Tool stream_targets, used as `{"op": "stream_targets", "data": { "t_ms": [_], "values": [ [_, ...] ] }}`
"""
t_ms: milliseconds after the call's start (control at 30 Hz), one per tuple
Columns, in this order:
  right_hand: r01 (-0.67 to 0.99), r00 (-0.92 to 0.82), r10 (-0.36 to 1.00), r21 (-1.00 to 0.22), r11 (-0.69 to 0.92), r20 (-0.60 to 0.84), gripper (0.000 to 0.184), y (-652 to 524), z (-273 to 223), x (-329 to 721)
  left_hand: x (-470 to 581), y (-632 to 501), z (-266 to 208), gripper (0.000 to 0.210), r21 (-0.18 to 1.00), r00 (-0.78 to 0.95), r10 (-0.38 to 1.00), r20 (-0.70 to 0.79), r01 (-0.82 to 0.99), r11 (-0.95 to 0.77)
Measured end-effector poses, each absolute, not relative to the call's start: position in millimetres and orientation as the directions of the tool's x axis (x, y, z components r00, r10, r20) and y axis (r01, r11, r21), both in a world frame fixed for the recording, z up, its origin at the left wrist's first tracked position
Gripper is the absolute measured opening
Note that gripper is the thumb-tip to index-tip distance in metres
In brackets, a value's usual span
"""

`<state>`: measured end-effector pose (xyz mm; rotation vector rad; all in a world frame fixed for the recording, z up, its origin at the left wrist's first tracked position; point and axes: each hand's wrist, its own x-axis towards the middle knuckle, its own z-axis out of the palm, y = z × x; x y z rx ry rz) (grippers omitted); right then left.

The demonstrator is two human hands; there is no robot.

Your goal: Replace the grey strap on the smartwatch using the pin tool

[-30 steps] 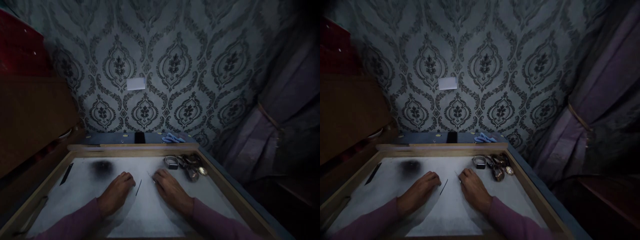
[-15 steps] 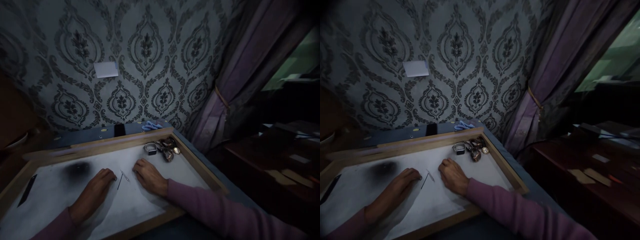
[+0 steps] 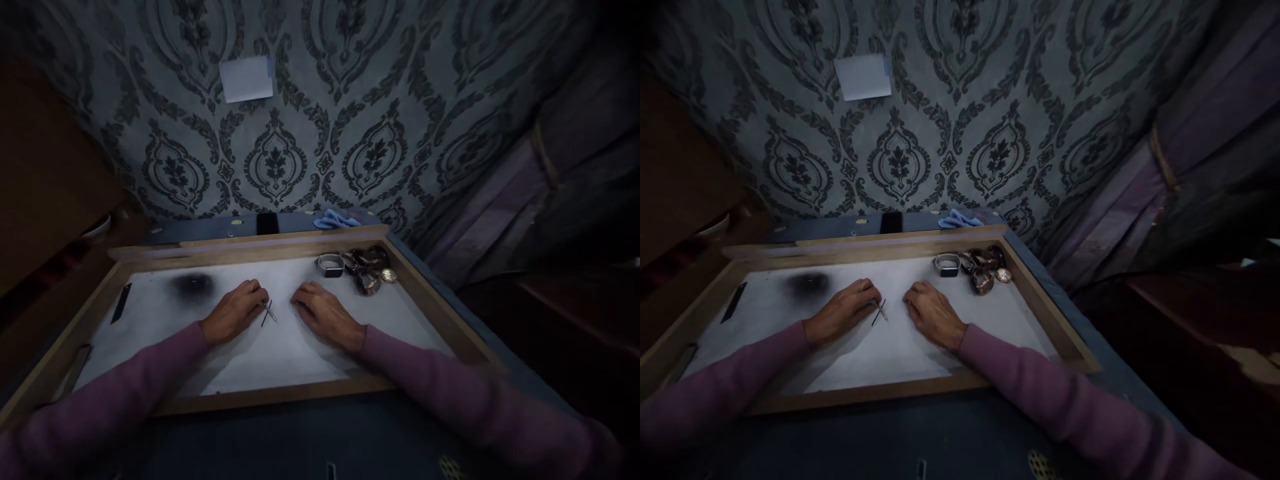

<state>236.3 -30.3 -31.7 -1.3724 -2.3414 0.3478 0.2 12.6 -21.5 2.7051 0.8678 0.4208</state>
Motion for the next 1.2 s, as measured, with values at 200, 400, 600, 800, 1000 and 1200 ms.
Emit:
{"op": "stream_targets", "data": {
  "t_ms": [200, 400, 600, 800, 1000, 1200],
  "values": [
    [0.683, -0.386, 0.891, -0.574, 0.451, 0.240, 0.019, -21, -37, 242, -2, 21, -22, 0.013, 0.349, 0.802, 0.577, 0.157, 0.501, -0.792],
    [0.561, -0.306, 0.939, -0.767, 0.311, 0.156, 0.019, -15, -29, 239, 1, 19, -20, 0.010, 0.428, 0.788, 0.599, 0.142, 0.496, -0.755],
    [0.628, -0.440, 0.883, -0.646, 0.433, 0.165, 0.018, -24, -25, 229, 10, 12, -17, 0.015, 0.576, 0.770, 0.624, 0.130, 0.454, -0.680],
    [0.650, -0.461, 0.876, -0.617, 0.443, 0.142, 0.013, -27, -26, 227, 28, 11, -11, 0.006, 0.713, 0.710, 0.689, 0.145, 0.408, -0.570],
    [0.727, -0.462, 0.863, -0.470, 0.500, 0.204, 0.019, -26, -24, 247, 43, 12, -14, 0.013, 0.790, 0.700, 0.698, 0.152, 0.338, -0.511],
    [0.629, -0.272, 0.949, -0.718, 0.299, 0.158, 0.033, -29, -29, 273, 31, -2, -24, 0.029, 0.518, 0.843, 0.496, 0.208, 0.335, -0.787]
  ]
}}
